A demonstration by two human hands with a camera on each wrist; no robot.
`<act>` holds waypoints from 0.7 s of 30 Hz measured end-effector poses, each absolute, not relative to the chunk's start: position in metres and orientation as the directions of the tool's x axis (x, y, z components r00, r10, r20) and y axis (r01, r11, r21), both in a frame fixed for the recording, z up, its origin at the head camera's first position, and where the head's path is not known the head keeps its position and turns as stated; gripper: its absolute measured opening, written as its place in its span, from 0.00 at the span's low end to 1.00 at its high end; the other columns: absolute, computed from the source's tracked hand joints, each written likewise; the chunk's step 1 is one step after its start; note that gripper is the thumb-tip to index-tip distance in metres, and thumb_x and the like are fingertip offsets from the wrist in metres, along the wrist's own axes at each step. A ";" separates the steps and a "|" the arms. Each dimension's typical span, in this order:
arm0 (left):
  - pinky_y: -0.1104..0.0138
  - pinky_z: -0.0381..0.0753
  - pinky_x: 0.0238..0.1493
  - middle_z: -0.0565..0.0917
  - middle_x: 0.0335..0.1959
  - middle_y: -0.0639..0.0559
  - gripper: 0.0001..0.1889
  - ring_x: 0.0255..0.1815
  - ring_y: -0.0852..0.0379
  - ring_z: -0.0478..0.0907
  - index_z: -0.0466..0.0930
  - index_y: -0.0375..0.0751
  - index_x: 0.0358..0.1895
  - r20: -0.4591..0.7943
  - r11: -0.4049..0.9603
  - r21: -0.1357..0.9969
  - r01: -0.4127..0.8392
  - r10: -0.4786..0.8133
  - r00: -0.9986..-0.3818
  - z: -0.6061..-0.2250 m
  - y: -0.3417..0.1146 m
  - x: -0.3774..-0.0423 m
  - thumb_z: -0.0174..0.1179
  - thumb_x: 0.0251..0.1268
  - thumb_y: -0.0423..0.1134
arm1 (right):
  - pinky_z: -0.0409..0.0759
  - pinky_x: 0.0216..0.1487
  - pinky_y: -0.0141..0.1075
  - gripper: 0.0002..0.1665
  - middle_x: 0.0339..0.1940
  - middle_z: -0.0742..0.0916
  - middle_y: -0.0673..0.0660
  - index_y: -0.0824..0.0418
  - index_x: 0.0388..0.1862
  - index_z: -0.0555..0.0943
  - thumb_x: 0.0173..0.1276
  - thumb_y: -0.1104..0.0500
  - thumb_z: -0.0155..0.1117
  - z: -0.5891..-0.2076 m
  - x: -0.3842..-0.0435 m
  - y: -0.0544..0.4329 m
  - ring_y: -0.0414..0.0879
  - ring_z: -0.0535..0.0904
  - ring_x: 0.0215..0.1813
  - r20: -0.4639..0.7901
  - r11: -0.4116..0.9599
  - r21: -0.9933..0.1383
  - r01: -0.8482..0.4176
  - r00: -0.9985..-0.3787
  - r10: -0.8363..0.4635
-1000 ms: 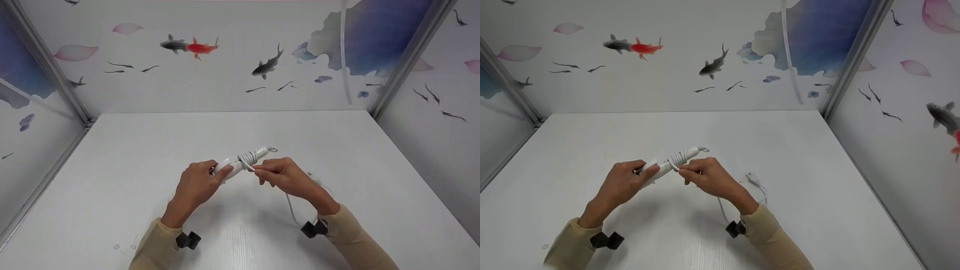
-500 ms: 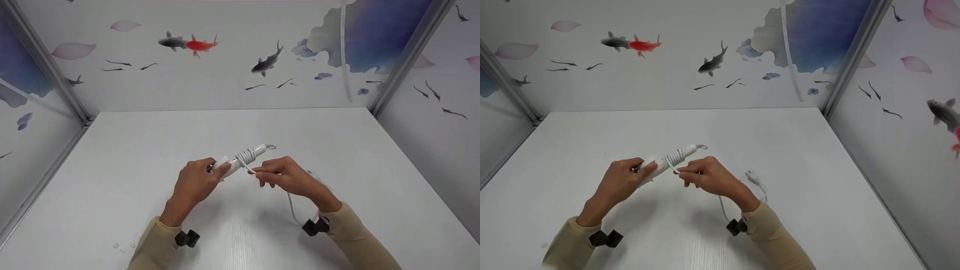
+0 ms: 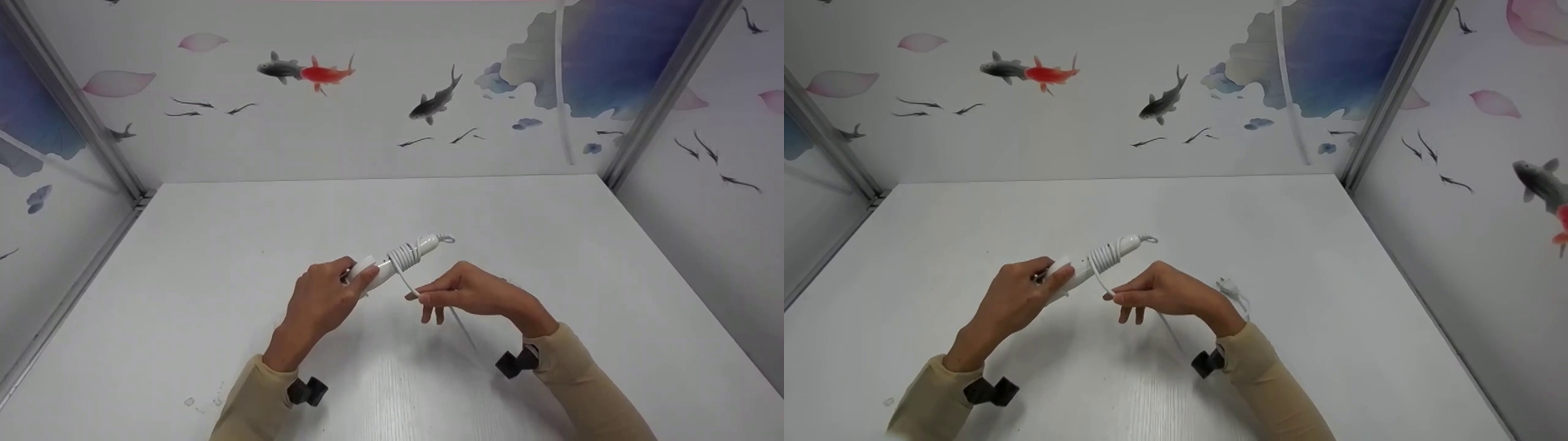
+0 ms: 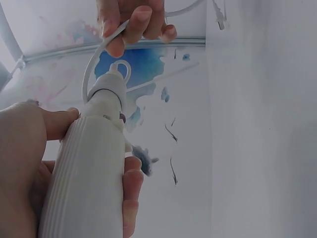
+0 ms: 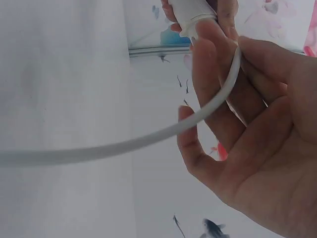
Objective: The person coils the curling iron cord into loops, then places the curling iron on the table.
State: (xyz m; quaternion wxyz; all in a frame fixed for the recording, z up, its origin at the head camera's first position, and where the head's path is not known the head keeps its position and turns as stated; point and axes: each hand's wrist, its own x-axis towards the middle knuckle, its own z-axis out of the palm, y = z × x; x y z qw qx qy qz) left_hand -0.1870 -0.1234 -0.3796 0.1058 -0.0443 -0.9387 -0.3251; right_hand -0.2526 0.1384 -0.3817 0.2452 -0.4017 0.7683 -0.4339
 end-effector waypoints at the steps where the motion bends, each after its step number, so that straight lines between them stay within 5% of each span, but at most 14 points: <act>1: 0.62 0.79 0.32 0.87 0.35 0.45 0.24 0.29 0.53 0.79 0.85 0.37 0.45 0.238 0.783 0.600 0.162 0.018 -0.971 -0.379 -0.123 -0.187 0.58 0.71 0.57 | 0.82 0.51 0.35 0.15 0.37 0.92 0.61 0.58 0.54 0.87 0.76 0.56 0.59 -0.383 -0.254 0.139 0.45 0.89 0.39 -0.038 0.294 -0.869 -0.399 -0.539 -0.842; 6: 0.62 0.79 0.32 0.87 0.33 0.45 0.23 0.28 0.54 0.78 0.84 0.37 0.43 0.289 0.765 0.606 0.220 0.045 -0.956 -0.379 -0.122 -0.185 0.58 0.71 0.57 | 0.82 0.55 0.37 0.14 0.39 0.91 0.64 0.62 0.47 0.89 0.76 0.57 0.59 -0.392 -0.261 0.142 0.48 0.88 0.50 -0.050 0.290 -0.870 -0.398 -0.514 -0.857; 12: 0.62 0.78 0.33 0.86 0.32 0.46 0.21 0.28 0.55 0.78 0.84 0.38 0.42 0.309 0.723 0.637 0.269 0.080 -0.948 -0.377 -0.124 -0.184 0.58 0.71 0.55 | 0.80 0.45 0.40 0.19 0.28 0.89 0.60 0.62 0.41 0.90 0.75 0.49 0.60 -0.402 -0.262 0.135 0.43 0.83 0.34 -0.126 0.462 -0.799 -0.385 -0.644 -0.754; 16: 0.62 0.78 0.34 0.86 0.33 0.47 0.19 0.30 0.56 0.78 0.84 0.39 0.42 0.294 0.696 0.658 0.286 0.112 -0.949 -0.377 -0.126 -0.185 0.58 0.72 0.53 | 0.67 0.28 0.34 0.21 0.15 0.78 0.50 0.59 0.35 0.90 0.73 0.45 0.62 -0.405 -0.261 0.130 0.40 0.70 0.24 -0.158 0.546 -0.767 -0.338 -0.725 -0.671; 21: 0.64 0.77 0.33 0.85 0.31 0.48 0.18 0.29 0.58 0.77 0.84 0.41 0.39 0.270 0.667 0.669 0.328 0.194 -0.943 -0.377 -0.129 -0.185 0.57 0.72 0.53 | 0.61 0.23 0.32 0.16 0.17 0.72 0.45 0.58 0.33 0.88 0.71 0.48 0.64 -0.407 -0.263 0.127 0.39 0.62 0.21 -0.114 0.542 -0.782 -0.307 -0.785 -0.609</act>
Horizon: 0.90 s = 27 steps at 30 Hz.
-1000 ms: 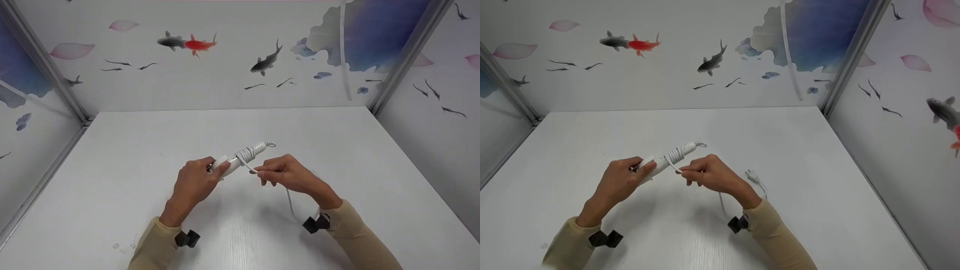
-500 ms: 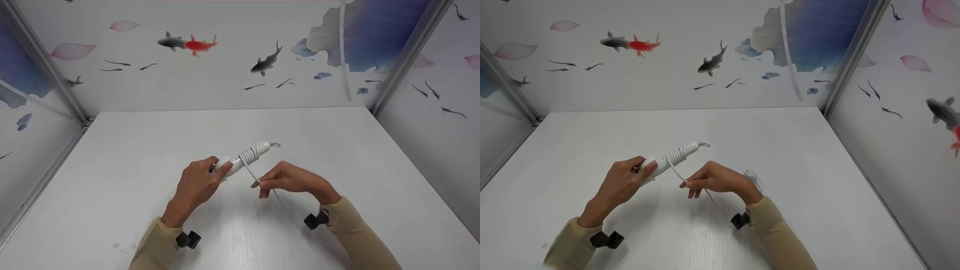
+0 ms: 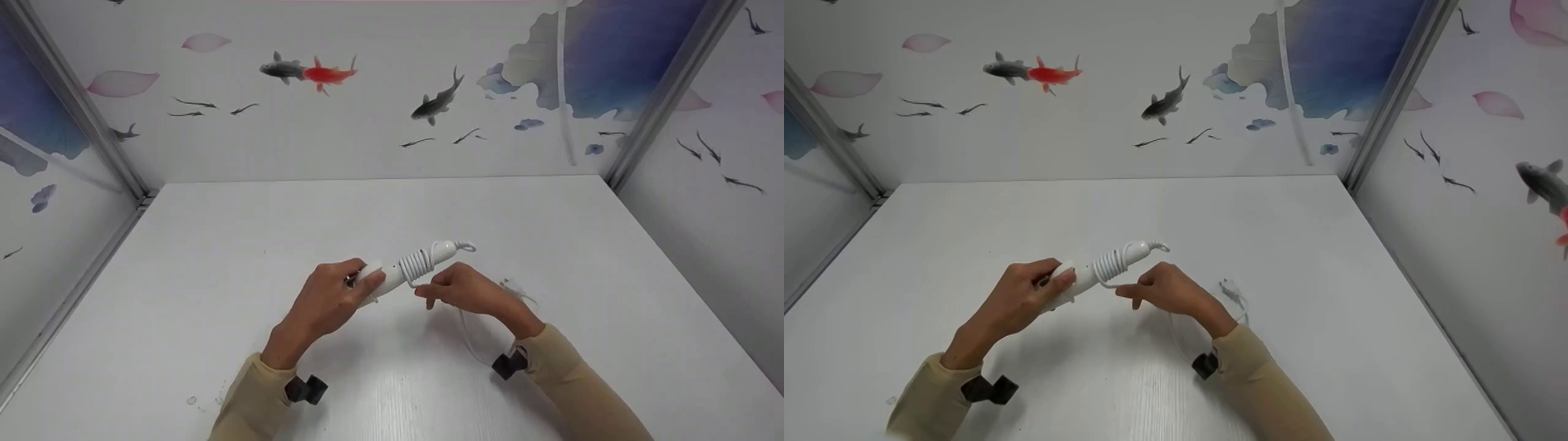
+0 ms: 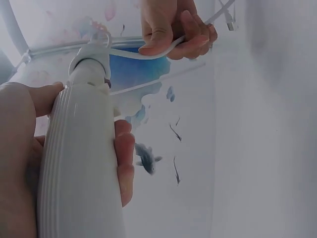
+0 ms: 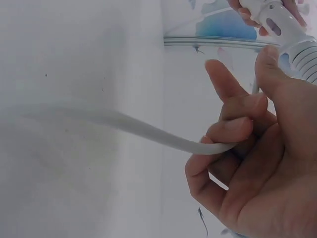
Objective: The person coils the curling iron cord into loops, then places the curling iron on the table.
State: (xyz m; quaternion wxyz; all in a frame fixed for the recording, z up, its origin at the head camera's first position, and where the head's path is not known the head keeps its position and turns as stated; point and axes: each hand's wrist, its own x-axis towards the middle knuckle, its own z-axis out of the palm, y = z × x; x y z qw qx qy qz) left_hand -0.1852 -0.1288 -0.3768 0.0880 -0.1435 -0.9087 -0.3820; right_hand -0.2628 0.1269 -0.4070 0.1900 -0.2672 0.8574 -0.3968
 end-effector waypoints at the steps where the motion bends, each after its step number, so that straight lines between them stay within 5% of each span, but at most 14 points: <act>1: 0.65 0.76 0.32 0.85 0.30 0.49 0.18 0.28 0.59 0.76 0.83 0.42 0.38 0.265 0.664 0.665 0.341 0.217 -0.939 -0.377 -0.129 -0.185 0.57 0.72 0.54 | 0.64 0.25 0.32 0.13 0.19 0.75 0.45 0.57 0.35 0.88 0.71 0.50 0.65 -0.408 -0.264 0.127 0.39 0.64 0.22 -0.097 0.525 -0.793 -0.309 -0.787 -0.610; 5: 0.67 0.73 0.30 0.83 0.26 0.51 0.18 0.26 0.61 0.74 0.81 0.43 0.34 0.254 0.659 0.631 0.410 0.325 -0.911 -0.377 -0.131 -0.185 0.57 0.73 0.54 | 0.74 0.33 0.33 0.06 0.31 0.85 0.48 0.61 0.41 0.86 0.68 0.60 0.68 -0.414 -0.269 0.127 0.38 0.73 0.29 -0.012 0.442 -0.821 -0.361 -0.764 -0.645; 10: 0.71 0.70 0.28 0.82 0.24 0.55 0.17 0.24 0.63 0.71 0.83 0.43 0.34 0.227 0.659 0.586 0.472 0.426 -0.876 -0.379 -0.131 -0.185 0.59 0.71 0.54 | 0.66 0.27 0.30 0.06 0.20 0.79 0.49 0.70 0.25 0.82 0.63 0.72 0.64 -0.414 -0.273 0.131 0.37 0.65 0.24 0.064 0.411 -0.794 -0.448 -0.733 -0.677; 18: 0.73 0.70 0.27 0.82 0.26 0.60 0.15 0.24 0.67 0.69 0.84 0.46 0.35 0.200 0.635 0.572 0.520 0.507 -0.839 -0.381 -0.127 -0.184 0.66 0.64 0.54 | 0.74 0.31 0.30 0.11 0.23 0.85 0.45 0.60 0.27 0.87 0.59 0.54 0.77 -0.402 -0.277 0.138 0.38 0.74 0.27 0.008 0.460 -0.808 -0.367 -0.789 -0.614; 27: 0.71 0.74 0.31 0.87 0.31 0.58 0.19 0.26 0.65 0.74 0.85 0.45 0.39 0.178 0.720 0.487 0.495 0.473 -0.863 -0.386 -0.121 -0.186 0.71 0.58 0.57 | 0.73 0.30 0.30 0.05 0.26 0.87 0.51 0.53 0.30 0.92 0.59 0.53 0.77 -0.377 -0.273 0.134 0.40 0.74 0.28 0.078 0.478 -0.760 -0.440 -0.792 -0.605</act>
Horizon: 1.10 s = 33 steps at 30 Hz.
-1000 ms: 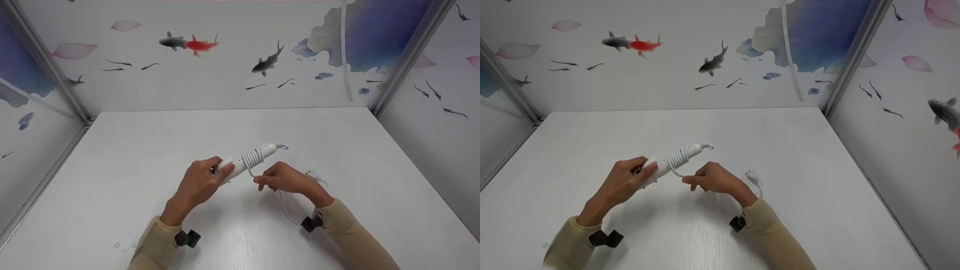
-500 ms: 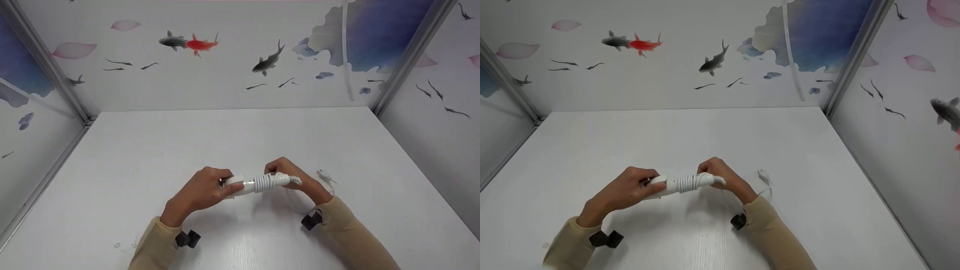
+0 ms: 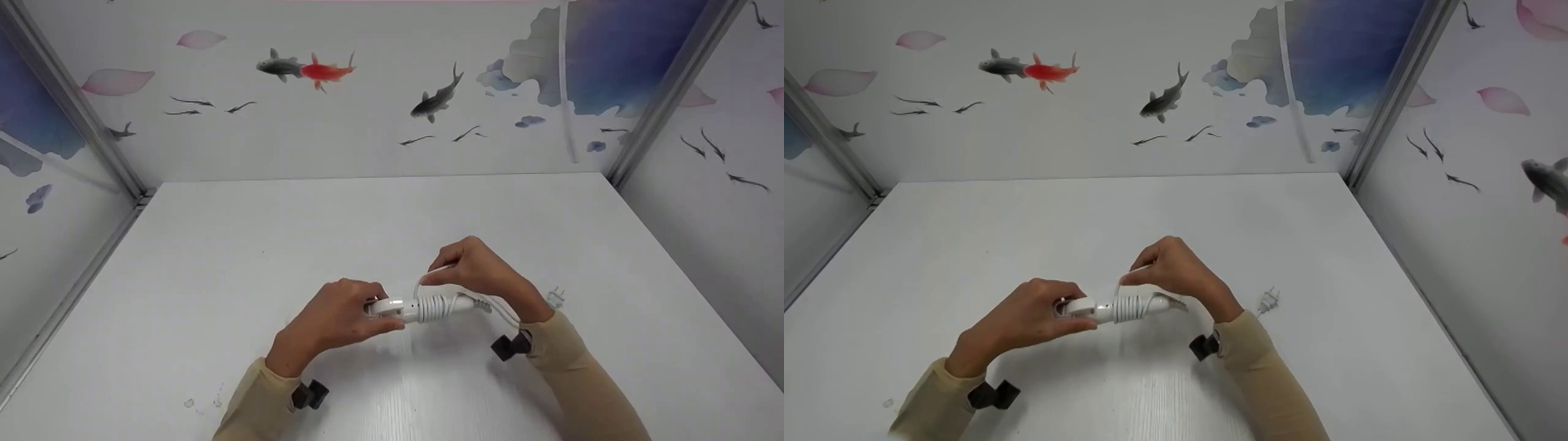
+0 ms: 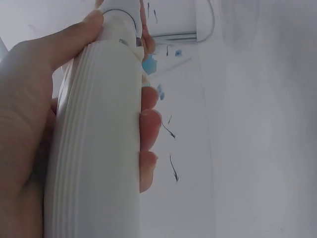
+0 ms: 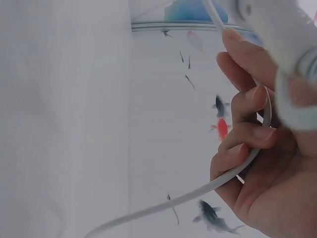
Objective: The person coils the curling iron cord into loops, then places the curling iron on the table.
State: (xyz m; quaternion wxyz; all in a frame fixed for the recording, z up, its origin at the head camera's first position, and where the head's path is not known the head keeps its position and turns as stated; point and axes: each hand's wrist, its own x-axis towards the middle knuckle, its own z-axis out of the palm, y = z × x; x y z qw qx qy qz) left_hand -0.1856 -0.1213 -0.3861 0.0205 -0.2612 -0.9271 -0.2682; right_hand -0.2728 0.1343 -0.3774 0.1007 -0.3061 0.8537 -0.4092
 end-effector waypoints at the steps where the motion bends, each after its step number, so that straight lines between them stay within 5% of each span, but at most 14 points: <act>1: 0.71 0.74 0.31 0.87 0.31 0.57 0.19 0.26 0.65 0.74 0.85 0.45 0.39 0.176 0.732 0.476 0.487 0.464 -0.868 -0.387 -0.120 -0.186 0.70 0.58 0.57 | 0.72 0.30 0.30 0.04 0.25 0.87 0.51 0.53 0.31 0.92 0.60 0.54 0.77 -0.375 -0.271 0.134 0.40 0.74 0.28 0.090 0.478 -0.751 -0.455 -0.788 -0.608; 16: 0.69 0.69 0.25 0.84 0.28 0.52 0.23 0.22 0.61 0.69 0.82 0.43 0.47 0.250 0.830 0.450 0.330 0.237 -0.939 -0.399 -0.120 -0.190 0.67 0.62 0.58 | 0.69 0.30 0.29 0.12 0.26 0.86 0.52 0.55 0.46 0.90 0.71 0.53 0.66 -0.364 -0.252 0.118 0.39 0.69 0.27 0.169 0.508 -0.629 -0.588 -0.741 -0.650; 23: 0.68 0.68 0.25 0.83 0.26 0.52 0.24 0.22 0.60 0.69 0.83 0.42 0.47 0.254 0.851 0.477 0.220 0.106 -0.961 -0.399 -0.116 -0.192 0.67 0.61 0.59 | 0.64 0.28 0.29 0.10 0.19 0.74 0.47 0.55 0.40 0.91 0.73 0.55 0.64 -0.364 -0.245 0.113 0.37 0.64 0.24 0.227 0.479 -0.588 -0.652 -0.702 -0.675; 33: 0.68 0.68 0.22 0.83 0.26 0.48 0.26 0.21 0.58 0.71 0.81 0.36 0.45 0.290 0.832 0.543 0.115 -0.057 -0.955 -0.395 -0.114 -0.191 0.68 0.61 0.58 | 0.70 0.30 0.30 0.12 0.20 0.79 0.49 0.56 0.34 0.89 0.74 0.54 0.63 -0.375 -0.250 0.112 0.35 0.69 0.23 0.185 0.456 -0.613 -0.645 -0.679 -0.711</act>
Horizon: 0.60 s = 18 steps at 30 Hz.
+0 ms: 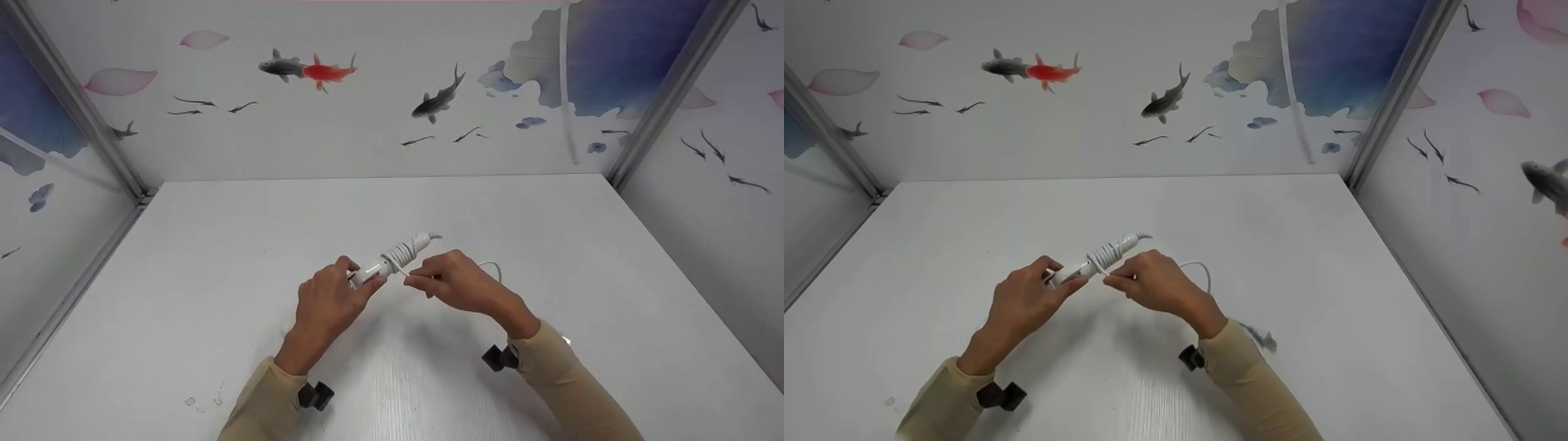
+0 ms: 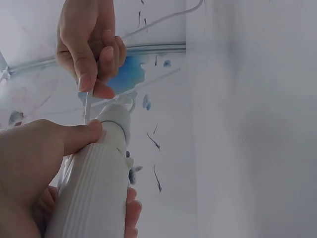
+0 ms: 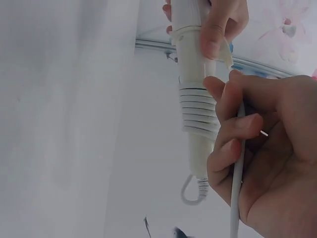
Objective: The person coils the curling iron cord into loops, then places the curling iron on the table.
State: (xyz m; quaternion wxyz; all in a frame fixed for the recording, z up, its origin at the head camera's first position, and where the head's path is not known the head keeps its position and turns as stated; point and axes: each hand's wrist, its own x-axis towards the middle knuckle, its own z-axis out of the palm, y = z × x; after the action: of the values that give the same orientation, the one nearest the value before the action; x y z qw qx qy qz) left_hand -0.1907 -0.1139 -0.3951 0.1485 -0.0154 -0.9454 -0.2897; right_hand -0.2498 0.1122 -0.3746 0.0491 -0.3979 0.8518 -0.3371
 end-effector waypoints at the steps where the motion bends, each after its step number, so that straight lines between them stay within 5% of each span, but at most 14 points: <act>1: 0.68 0.69 0.22 0.83 0.27 0.47 0.26 0.21 0.58 0.72 0.80 0.35 0.45 0.302 0.830 0.546 0.112 -0.070 -0.951 -0.395 -0.114 -0.191 0.68 0.61 0.57 | 0.70 0.30 0.29 0.12 0.20 0.80 0.49 0.56 0.34 0.89 0.73 0.54 0.63 -0.376 -0.251 0.112 0.35 0.69 0.24 0.176 0.456 -0.620 -0.639 -0.679 -0.713; 9: 0.68 0.71 0.22 0.86 0.29 0.43 0.27 0.22 0.56 0.75 0.80 0.33 0.47 0.332 0.786 0.605 0.129 -0.101 -0.938 -0.389 -0.114 -0.190 0.67 0.62 0.57 | 0.71 0.30 0.30 0.13 0.21 0.85 0.54 0.54 0.45 0.90 0.74 0.51 0.62 -0.382 -0.258 0.115 0.37 0.71 0.24 0.034 0.508 -0.671 -0.540 -0.707 -0.706; 18: 0.67 0.72 0.24 0.85 0.31 0.46 0.29 0.24 0.57 0.76 0.79 0.36 0.48 0.148 0.676 0.733 0.073 -0.055 -0.987 -0.383 -0.118 -0.189 0.64 0.63 0.62 | 0.63 0.27 0.32 0.16 0.15 0.77 0.54 0.58 0.45 0.89 0.74 0.50 0.61 -0.398 -0.273 0.116 0.39 0.63 0.21 -0.082 0.526 -0.732 -0.432 -0.712 -0.698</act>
State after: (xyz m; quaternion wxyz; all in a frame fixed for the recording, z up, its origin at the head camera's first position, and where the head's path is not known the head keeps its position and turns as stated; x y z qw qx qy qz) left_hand -0.1892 -0.1177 -0.3826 0.0792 -0.0049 -0.9121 -0.4023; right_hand -0.2730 0.1164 -0.3982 0.1864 -0.3308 0.8535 -0.3568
